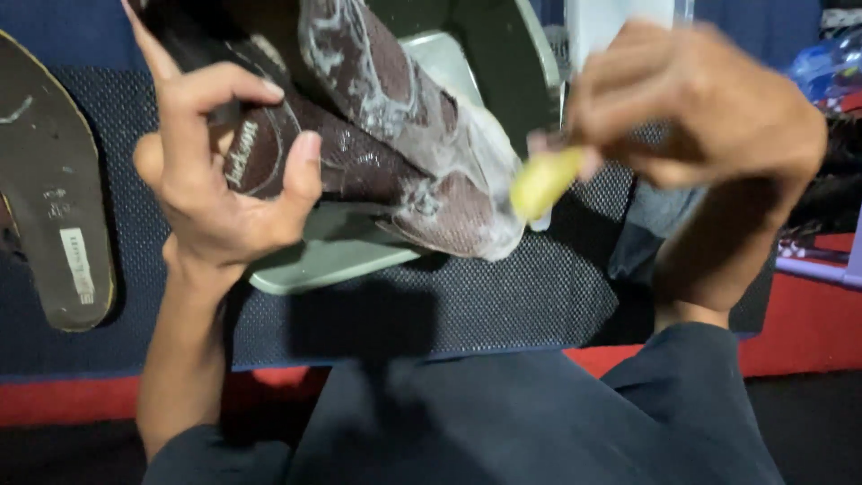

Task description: The person scrubs a brown shoe with a yellow brush inside a green basin. They apply a cleaning solution from a blue bottle and continue scrubbing the shoe's upper and sole.

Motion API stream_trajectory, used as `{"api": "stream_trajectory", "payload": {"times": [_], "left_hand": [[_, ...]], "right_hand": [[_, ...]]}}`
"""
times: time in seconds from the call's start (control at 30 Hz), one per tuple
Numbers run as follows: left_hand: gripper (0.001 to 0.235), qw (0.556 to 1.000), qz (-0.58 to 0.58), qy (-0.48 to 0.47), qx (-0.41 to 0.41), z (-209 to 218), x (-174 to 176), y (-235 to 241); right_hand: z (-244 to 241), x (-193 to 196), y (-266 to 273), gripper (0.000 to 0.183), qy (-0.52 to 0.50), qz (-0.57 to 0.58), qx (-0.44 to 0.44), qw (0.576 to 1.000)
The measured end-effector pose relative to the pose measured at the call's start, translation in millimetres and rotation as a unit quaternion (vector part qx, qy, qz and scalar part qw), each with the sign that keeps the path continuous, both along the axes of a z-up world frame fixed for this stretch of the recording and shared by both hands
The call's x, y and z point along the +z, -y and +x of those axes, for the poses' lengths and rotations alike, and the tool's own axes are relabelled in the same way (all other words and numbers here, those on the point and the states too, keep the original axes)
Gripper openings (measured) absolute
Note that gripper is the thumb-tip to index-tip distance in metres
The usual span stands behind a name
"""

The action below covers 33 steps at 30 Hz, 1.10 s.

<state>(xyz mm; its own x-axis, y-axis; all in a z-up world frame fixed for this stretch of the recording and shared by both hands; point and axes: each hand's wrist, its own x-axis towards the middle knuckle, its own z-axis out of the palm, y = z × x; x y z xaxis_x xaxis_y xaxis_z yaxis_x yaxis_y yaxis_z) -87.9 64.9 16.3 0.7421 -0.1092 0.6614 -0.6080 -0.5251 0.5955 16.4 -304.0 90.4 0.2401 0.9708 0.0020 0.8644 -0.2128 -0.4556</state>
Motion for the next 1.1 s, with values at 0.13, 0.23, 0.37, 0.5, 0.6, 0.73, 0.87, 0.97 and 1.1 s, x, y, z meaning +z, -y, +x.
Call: {"api": "stream_trajectory", "payload": {"times": [0.13, 0.23, 0.37, 0.5, 0.6, 0.73, 0.87, 0.97, 1.1], "left_hand": [[0.034, 1.0, 0.008, 0.002, 0.007, 2.9, 5.7, 2.2], [0.029, 0.996, 0.069, 0.054, -0.007, 0.4, 11.2, 1.8], [0.041, 0.996, 0.081, 0.035, -0.024, 4.7, 9.5, -0.7], [0.045, 0.997, 0.06, 0.024, -0.051, 6.7, 10.7, -3.6], [0.046, 0.994, 0.091, 0.021, -0.058, 7.6, 7.1, -5.5], [0.047, 0.991, 0.109, 0.012, -0.075, 7.2, -3.8, 6.3], [0.022, 0.995, 0.09, 0.041, -0.025, 11.9, 12.5, 26.0], [0.018, 0.996, -0.011, -0.084, -0.02, 2.6, 45.2, 43.8], [0.019, 0.955, -0.167, -0.232, -0.078, -2.6, 64.1, 64.5]], "right_hand": [[-10.0, 9.5, -15.2, 0.028, -0.003, 0.071, -0.045, 0.996], [-16.9, 2.4, -11.2, 0.004, 0.021, 0.004, -0.024, 0.999], [-9.0, 4.9, -13.4, 0.002, -0.009, 0.019, -0.043, 0.999], [-5.9, 3.6, -13.8, 0.014, 0.007, 0.008, -0.129, 0.992], [-7.6, -4.2, -15.7, 0.011, -0.056, -0.042, -0.026, 0.997], [-0.9, -16.1, -18.1, 0.028, 0.039, -0.032, -0.088, 0.995], [6.8, -16.2, -13.7, 0.014, 0.054, 0.032, -0.086, 0.994], [0.2, -7.2, -8.1, 0.023, 0.022, 0.038, -0.089, 0.995], [-3.8, 0.1, 8.5, 0.022, 0.065, 0.037, -0.135, 0.988]]}}
